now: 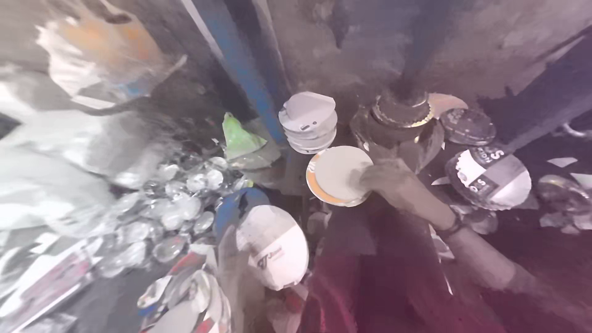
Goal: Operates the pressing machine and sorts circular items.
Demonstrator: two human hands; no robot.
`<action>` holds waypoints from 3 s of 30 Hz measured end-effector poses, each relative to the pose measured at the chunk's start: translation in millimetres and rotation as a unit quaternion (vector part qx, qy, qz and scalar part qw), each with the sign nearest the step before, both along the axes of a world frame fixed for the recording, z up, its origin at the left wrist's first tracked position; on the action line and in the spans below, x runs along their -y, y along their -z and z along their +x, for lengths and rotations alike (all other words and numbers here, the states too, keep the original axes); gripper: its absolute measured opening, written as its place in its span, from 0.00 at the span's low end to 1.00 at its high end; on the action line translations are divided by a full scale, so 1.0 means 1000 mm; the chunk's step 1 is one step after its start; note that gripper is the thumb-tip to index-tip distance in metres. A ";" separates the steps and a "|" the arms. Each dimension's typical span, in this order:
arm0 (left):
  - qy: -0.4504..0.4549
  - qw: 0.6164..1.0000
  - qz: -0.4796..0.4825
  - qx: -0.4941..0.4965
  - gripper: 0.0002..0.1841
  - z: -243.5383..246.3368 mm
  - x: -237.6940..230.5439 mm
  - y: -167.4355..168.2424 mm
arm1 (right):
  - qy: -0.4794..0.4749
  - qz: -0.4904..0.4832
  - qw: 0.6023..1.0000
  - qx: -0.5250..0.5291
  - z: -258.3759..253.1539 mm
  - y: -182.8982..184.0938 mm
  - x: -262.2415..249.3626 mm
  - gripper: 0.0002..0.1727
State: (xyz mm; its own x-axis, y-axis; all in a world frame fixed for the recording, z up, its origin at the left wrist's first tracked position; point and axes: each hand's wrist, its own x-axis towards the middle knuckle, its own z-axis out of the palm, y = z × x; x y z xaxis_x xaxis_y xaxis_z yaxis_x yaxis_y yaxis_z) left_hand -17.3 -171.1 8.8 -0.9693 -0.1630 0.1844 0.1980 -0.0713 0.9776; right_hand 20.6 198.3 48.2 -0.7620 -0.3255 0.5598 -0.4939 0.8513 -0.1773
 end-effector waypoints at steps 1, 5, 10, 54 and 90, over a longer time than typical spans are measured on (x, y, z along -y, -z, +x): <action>0.007 1.000 0.006 0.004 0.28 -0.001 0.001 0.000 | -0.002 0.012 0.999 0.034 -0.002 -0.002 -0.002 0.17; 0.052 0.997 0.046 0.026 0.25 -0.003 -0.006 -0.005 | -0.033 0.035 0.987 0.155 -0.012 0.004 -0.008 0.26; 0.088 0.989 0.107 0.048 0.22 -0.003 -0.021 -0.005 | -0.039 0.040 0.998 0.011 -0.007 -0.021 -0.019 0.14; 0.224 0.953 0.179 -0.096 0.13 0.027 -0.108 -0.016 | 0.011 -0.056 0.956 -0.288 0.046 -0.019 0.040 0.11; 0.076 0.987 0.137 0.018 0.22 0.005 -0.027 0.005 | 0.082 -0.440 0.889 0.094 -0.070 -0.016 0.017 0.08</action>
